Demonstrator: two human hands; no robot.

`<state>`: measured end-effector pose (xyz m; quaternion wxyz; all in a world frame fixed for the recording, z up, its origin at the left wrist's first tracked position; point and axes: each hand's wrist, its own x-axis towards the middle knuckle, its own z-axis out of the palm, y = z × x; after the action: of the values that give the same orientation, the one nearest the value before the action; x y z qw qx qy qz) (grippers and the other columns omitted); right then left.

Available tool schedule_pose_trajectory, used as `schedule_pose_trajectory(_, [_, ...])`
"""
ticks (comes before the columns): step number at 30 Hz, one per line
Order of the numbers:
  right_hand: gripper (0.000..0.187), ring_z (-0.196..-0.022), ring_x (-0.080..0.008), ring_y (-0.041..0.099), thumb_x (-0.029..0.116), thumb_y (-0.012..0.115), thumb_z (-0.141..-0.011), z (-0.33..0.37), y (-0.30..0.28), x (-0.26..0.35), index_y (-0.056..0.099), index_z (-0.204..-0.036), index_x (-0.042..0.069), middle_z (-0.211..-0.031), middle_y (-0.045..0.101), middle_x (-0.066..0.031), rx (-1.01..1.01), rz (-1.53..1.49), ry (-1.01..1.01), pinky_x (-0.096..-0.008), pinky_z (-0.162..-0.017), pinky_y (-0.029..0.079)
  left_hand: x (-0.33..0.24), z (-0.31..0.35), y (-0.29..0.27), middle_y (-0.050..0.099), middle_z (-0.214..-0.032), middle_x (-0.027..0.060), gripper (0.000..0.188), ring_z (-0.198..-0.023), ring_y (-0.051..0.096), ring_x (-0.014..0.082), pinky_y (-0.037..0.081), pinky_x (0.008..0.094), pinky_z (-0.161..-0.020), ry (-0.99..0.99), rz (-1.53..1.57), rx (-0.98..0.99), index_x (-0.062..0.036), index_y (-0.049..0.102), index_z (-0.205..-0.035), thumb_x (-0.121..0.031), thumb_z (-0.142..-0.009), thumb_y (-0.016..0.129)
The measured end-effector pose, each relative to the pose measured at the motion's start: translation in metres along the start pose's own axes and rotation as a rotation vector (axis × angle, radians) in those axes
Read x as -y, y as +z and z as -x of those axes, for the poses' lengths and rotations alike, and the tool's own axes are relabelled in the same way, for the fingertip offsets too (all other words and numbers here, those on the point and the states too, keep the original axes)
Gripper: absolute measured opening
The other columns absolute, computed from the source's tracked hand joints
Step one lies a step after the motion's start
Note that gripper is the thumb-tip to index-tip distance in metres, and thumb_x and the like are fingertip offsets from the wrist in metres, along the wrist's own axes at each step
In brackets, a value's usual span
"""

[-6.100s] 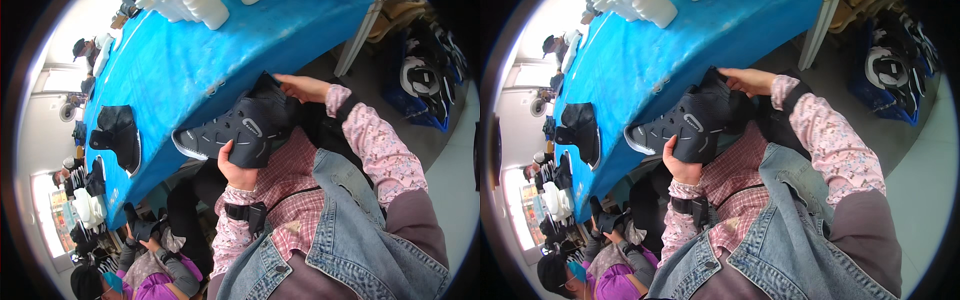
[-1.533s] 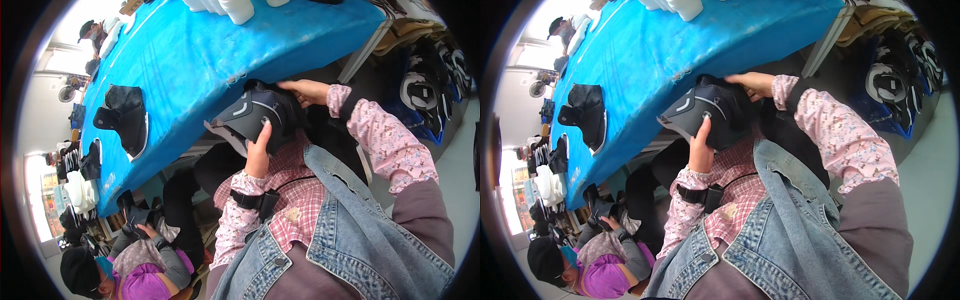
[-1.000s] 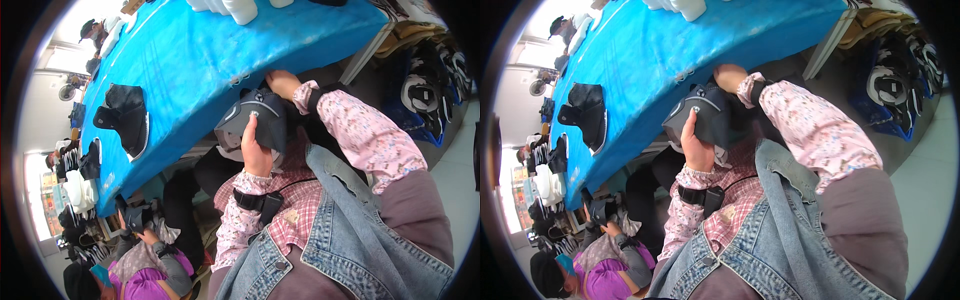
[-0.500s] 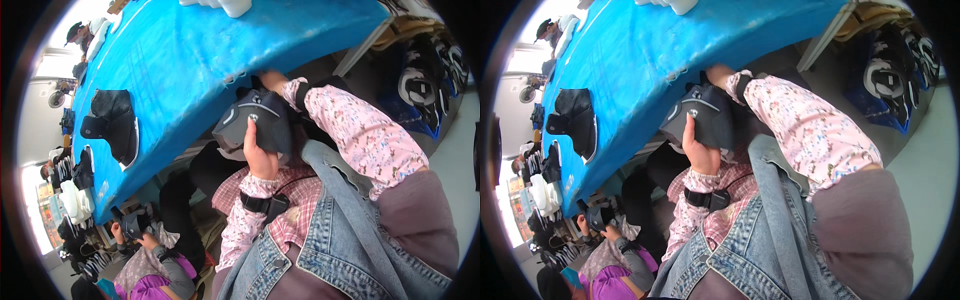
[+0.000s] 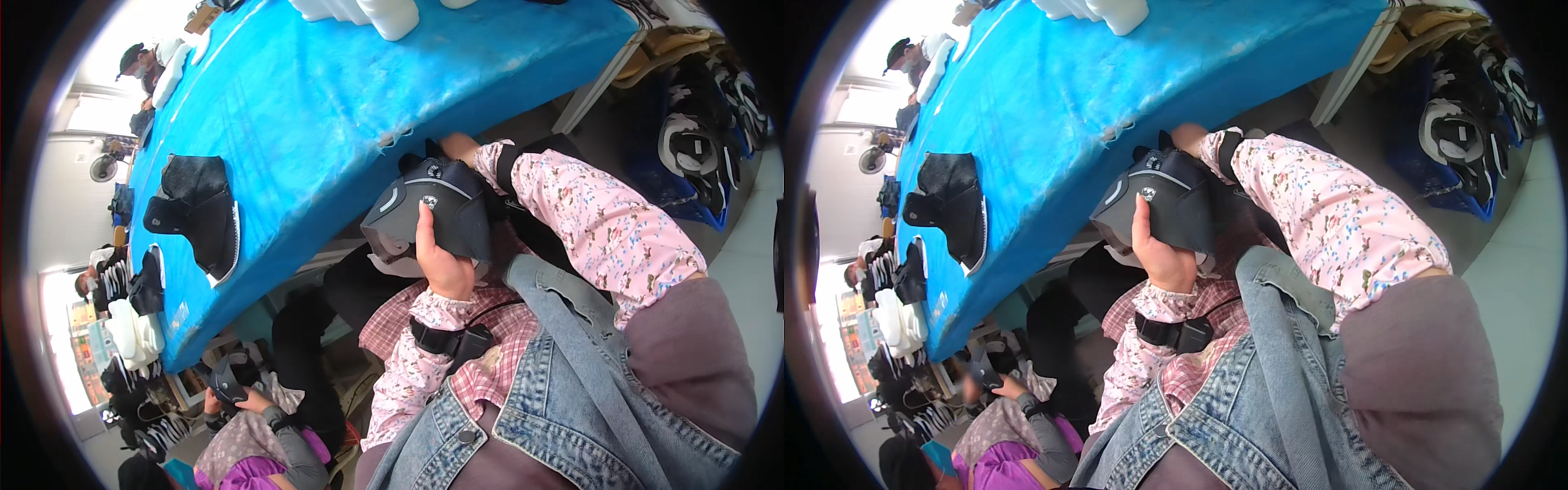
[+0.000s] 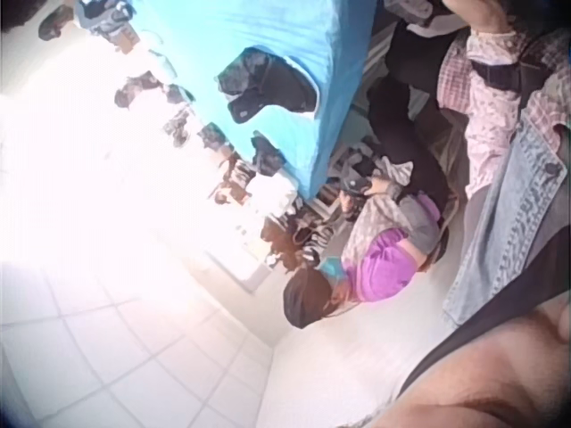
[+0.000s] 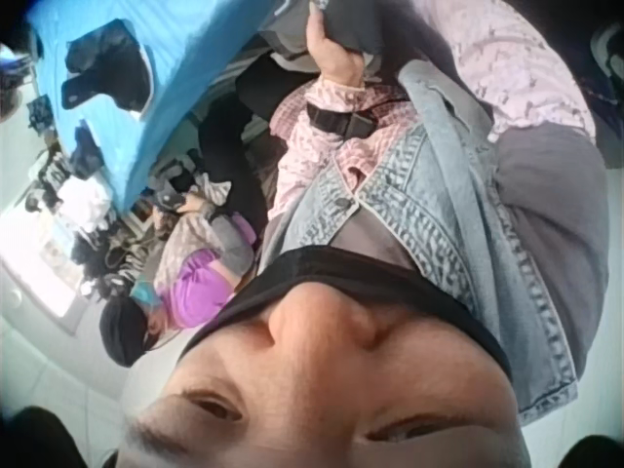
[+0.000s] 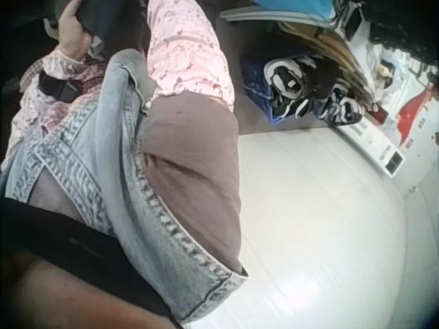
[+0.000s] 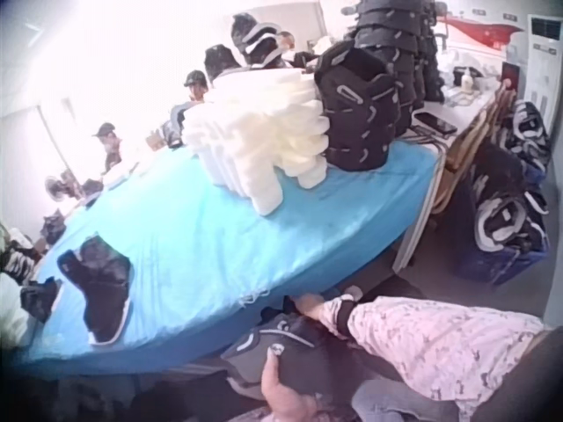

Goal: The recorder is inspecting and turning over a shoe upper component at a manufacturing workstation.

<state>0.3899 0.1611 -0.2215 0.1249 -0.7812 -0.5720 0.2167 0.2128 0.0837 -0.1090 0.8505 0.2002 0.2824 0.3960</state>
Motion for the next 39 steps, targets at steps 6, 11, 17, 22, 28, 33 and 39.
schedule_pose_trajectory(6, [0.033,-0.094,-0.0315,0.056,0.02,0.053,-0.075,-0.009,0.026,-0.117,0.059,-0.101,0.0,-0.104,0.057,-0.0207,0.059,0.186,0.286,-0.0391,-0.079,0.045,0.015,0.003,0.052,0.057,-0.103,0.009,0.031,-0.093,0.055,0.0211,0.045,0.0339,-0.082,-0.212,0.025,0.179,-0.0015,0.05,-0.107,-0.026,-0.089,0.041])
schedule_pose_trajectory(11, [0.032,-0.095,-0.0342,0.055,0.025,0.045,-0.082,0.005,-0.015,0.015,0.059,-0.101,0.003,-0.105,0.056,-0.0189,0.11,0.017,0.177,-0.0416,-0.081,0.043,-0.012,0.001,0.009,0.057,-0.103,0.008,0.03,-0.092,0.056,0.0203,0.045,0.0338,-0.081,-0.094,0.026,0.003,-0.0019,0.05,-0.106,-0.025,-0.089,0.042])
schedule_pose_trajectory(17, [0.043,-0.099,-0.038,0.05,0.034,0.032,-0.088,0.023,-0.035,-0.003,0.058,-0.099,0.001,-0.103,0.054,-0.024,-0.188,-0.33,0.327,-0.0423,-0.087,0.038,0.005,0.014,0.023,0.052,-0.112,0.006,0.034,-0.102,0.05,0.017,0.039,0.0317,-0.088,-0.195,-0.101,0.093,-0.0057,0.047,-0.114,-0.028,-0.088,0.044])
schedule_pose_trajectory(22, [0.063,-0.105,-0.0409,0.046,0.052,0.034,-0.082,0.047,-0.032,-0.01,0.055,-0.106,-0.003,-0.109,0.051,-0.027,-0.381,-0.707,0.317,-0.0414,-0.091,0.034,0.018,0.01,-0.002,0.046,-0.115,0.0075,0.052,-0.104,0.043,0.014,0.034,0.0267,-0.089,0.034,-0.902,0.358,0.0025,0.042,-0.118,-0.017,-0.076,0.066])
schedule_pose_trajectory(28, [0.051,-0.095,-0.0154,0.054,0.042,0.051,-0.082,0.127,-0.089,-0.006,0.053,-0.109,0.0,-0.105,0.057,-0.0094,0.328,-1.439,0.389,-0.0311,-0.082,0.042,-0.006,0.013,-0.005,0.048,-0.113,0.0079,0.04,-0.103,0.045,0.0146,0.034,0.0263,-0.089,0.187,-0.868,0.327,0.0038,0.046,-0.114,-0.021,-0.084,0.055])
schedule_pose_trajectory(33, [0.045,-0.091,-0.0138,0.055,0.026,0.06,-0.081,0.123,-0.109,-0.022,0.049,-0.111,-0.006,-0.105,0.056,-0.0067,0.106,-1.426,0.304,-0.0254,-0.08,0.044,-0.031,0.014,0.03,0.052,-0.109,0.0069,0.041,-0.101,0.048,0.0139,0.037,0.0268,-0.089,-0.071,-0.568,0.275,0.003,0.045,-0.115,-0.027,-0.087,0.045])
schedule_pose_trajectory(39, [0.05,-0.093,-0.028,0.056,0.031,0.061,-0.077,0.086,-0.107,-0.008,0.051,-0.107,-0.008,-0.108,0.055,-0.0207,-0.307,-0.533,-0.16,-0.0341,-0.081,0.043,-0.031,0.013,0.043,0.059,-0.095,0.0077,0.039,-0.084,0.058,0.0175,0.047,0.0296,-0.075,-0.169,-0.331,0.14,-0.0025,0.052,-0.102,-0.036,-0.084,0.045])
